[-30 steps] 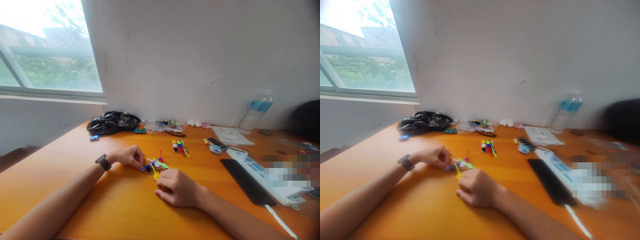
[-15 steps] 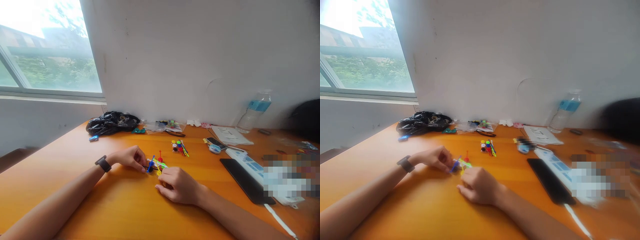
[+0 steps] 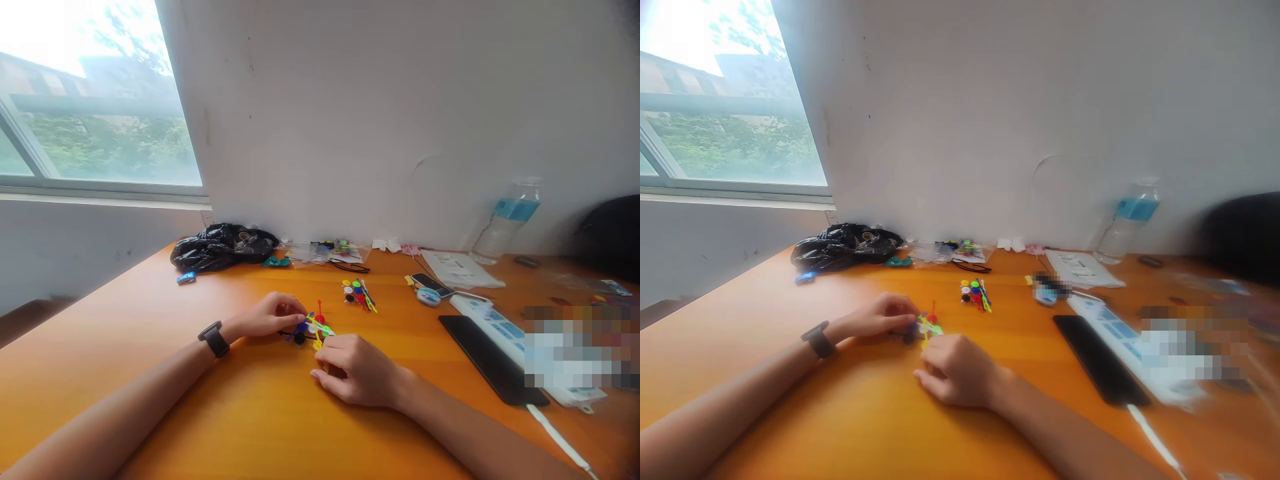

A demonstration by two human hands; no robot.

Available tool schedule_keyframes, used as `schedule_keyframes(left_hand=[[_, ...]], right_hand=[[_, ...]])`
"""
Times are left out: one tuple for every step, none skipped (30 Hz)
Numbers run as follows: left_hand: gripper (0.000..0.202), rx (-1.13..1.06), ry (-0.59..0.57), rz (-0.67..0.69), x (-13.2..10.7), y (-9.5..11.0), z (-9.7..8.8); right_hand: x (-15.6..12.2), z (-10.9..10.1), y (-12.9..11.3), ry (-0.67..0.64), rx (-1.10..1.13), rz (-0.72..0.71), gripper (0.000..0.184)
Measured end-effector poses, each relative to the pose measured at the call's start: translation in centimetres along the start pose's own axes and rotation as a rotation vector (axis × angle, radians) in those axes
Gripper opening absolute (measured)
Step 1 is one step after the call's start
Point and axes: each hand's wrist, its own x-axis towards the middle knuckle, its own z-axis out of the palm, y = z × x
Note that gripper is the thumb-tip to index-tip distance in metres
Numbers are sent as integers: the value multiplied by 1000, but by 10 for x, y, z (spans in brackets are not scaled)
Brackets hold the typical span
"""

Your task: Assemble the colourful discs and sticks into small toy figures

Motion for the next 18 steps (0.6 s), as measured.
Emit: schedule_keyframes(left_hand=[[50, -10, -3, 2, 0, 1, 1], [50, -18, -4, 2, -1, 2, 1], [50, -24, -3, 1, -1, 3, 2], [50, -30, -1, -1, -2, 4, 2], [50, -36, -1, -6, -2, 4, 2], [50, -42, 2, -10, -2, 5, 2], [51, -48, 6, -16, -2, 5, 2], [51, -54, 11, -22, -3, 6, 2], [51, -60, 14, -29, -3, 6, 3], [51, -67, 16, -36, -3, 7, 3], [51, -75, 19, -45, -3, 7, 4], [51, -86, 25, -57, -4, 8, 5], [51, -98, 35, -69, -4, 9, 6], [52, -111, 49, -81, -4, 10, 7], [52, -122, 66, -90, -3, 11, 7], [52, -129, 82, -95, -3, 12, 8], [52, -130, 98, -98, -3, 13, 8], [52, -127, 111, -99, -3, 13, 9]], right_hand=[[0, -1, 0, 1, -6, 1, 22], [-1, -1, 0, 1, -14, 1, 21], [-1, -1, 0, 3, -22, 1, 20], [-1, -1, 0, 4, -31, 0, 20], [-2, -1, 0, 4, -40, -3, 19], [-2, 1, 0, 5, -47, -6, 18], [-2, 2, 1, 7, -53, -7, 17], [-2, 4, 1, 16, -56, -7, 15], [-1, 5, 2, 34, -57, -7, 12], [0, 4, 3, 60, -54, -10, 9], [2, 1, 3, 95, -51, -18, 9], [2, -5, 1, 132, -45, -23, 11], [2, -15, -1, 165, -32, -25, 12], [-1, -28, -5, 190, -18, -29, 12], [-5, -44, -11, 192, 18, 4, 12], [-11, -61, -17, 175, 67, 22, 11], [-19, -79, -25, 144, 113, 25, 12], [-28, -95, -33, 100, 153, -1, 14]])
